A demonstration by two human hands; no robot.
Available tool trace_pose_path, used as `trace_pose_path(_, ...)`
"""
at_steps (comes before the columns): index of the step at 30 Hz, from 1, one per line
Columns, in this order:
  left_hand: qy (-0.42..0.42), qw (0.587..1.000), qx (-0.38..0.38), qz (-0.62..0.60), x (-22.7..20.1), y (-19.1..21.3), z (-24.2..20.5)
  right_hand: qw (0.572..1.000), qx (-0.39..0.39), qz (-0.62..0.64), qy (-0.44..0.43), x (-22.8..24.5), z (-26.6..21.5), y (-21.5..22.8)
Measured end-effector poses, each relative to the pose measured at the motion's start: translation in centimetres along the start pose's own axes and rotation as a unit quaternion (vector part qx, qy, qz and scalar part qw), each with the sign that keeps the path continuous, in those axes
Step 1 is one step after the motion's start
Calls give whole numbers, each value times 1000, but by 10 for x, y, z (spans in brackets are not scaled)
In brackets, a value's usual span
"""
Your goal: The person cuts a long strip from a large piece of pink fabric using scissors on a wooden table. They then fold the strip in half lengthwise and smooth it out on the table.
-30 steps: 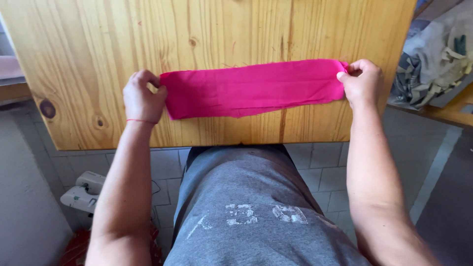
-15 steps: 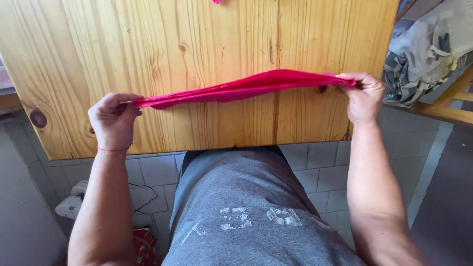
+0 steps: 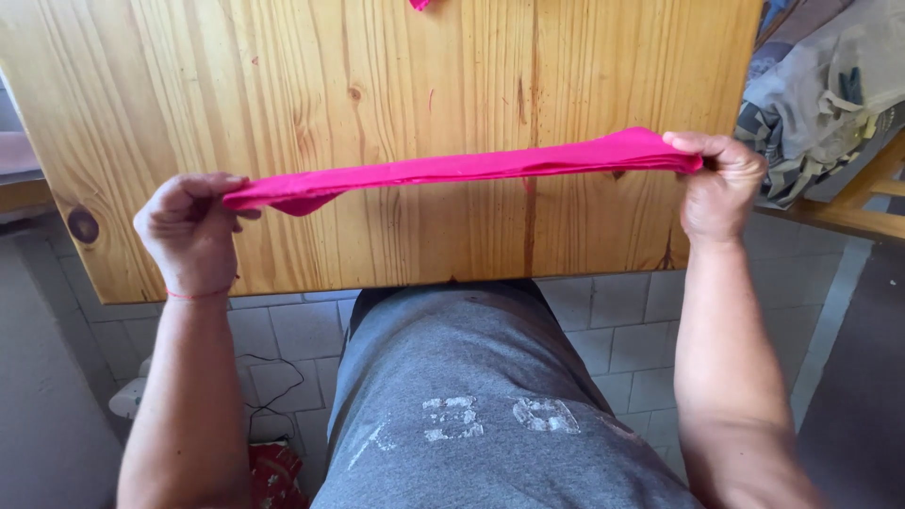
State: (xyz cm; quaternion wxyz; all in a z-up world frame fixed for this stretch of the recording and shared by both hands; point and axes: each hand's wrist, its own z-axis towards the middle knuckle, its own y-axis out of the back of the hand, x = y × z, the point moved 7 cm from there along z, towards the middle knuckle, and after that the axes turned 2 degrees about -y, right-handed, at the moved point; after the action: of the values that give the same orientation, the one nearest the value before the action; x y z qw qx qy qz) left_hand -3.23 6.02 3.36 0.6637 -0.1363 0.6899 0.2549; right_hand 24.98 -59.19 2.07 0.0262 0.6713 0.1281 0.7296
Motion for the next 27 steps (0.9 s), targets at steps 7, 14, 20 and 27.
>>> trace_pose_path(7,-196,972,57,116,-39,1,48,988,73,-82,104,37,19,-29)
trace_pose_path(14,-319,785,178,501,51,-14,18,921,188,-289,183,-10,-23,-57)
trace_pose_path(20,-425,747,171,481,67,-24,2,893,145,-326,274,-34,-43,-62)
trace_pose_path(27,-392,743,121,529,46,-29,-8,864,147,-391,282,-32,-49,-47)
